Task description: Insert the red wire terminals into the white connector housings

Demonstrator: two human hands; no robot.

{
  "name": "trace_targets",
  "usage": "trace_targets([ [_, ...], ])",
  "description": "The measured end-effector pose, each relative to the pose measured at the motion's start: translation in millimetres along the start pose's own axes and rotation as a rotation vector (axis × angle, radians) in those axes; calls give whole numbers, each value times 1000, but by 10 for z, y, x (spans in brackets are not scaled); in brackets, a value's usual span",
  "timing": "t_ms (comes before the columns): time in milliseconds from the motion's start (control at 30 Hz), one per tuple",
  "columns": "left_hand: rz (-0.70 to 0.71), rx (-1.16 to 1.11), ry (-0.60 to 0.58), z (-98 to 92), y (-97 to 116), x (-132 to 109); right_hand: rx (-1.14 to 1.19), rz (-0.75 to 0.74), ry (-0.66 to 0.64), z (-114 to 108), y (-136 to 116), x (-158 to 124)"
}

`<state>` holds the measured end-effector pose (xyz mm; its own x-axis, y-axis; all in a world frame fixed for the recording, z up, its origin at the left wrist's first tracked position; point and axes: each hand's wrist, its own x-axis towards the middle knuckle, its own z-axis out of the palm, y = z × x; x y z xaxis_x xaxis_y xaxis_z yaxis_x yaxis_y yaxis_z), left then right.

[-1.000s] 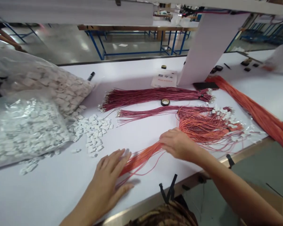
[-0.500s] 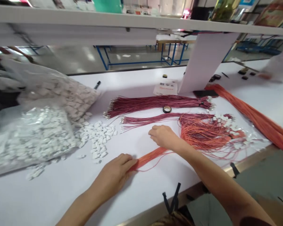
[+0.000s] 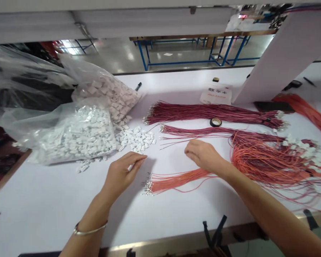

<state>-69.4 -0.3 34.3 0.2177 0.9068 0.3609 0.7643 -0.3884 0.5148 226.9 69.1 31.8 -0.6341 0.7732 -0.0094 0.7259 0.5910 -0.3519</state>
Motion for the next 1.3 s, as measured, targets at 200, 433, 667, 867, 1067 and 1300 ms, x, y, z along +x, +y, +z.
trace_targets([
  [200,122,-92,-125,166,113,-30,-242,-250,-183,119,-450,-114],
  [433,200,-77,-151,285,86,-149,-369,-402,-215,167,-657,26],
  [667,167,12,-10,348,41,-203,-76,220,180,376,-385,85],
  [867,343,-36,-195,484,191,-129,177,338,260,376,-401,55],
  [1067,365,-103,-269,532,202,-166,16,37,166,436,-449,73],
  [1300,341,-100,-265,505,161,-196,-179,22,-114,-367,-76,-225],
])
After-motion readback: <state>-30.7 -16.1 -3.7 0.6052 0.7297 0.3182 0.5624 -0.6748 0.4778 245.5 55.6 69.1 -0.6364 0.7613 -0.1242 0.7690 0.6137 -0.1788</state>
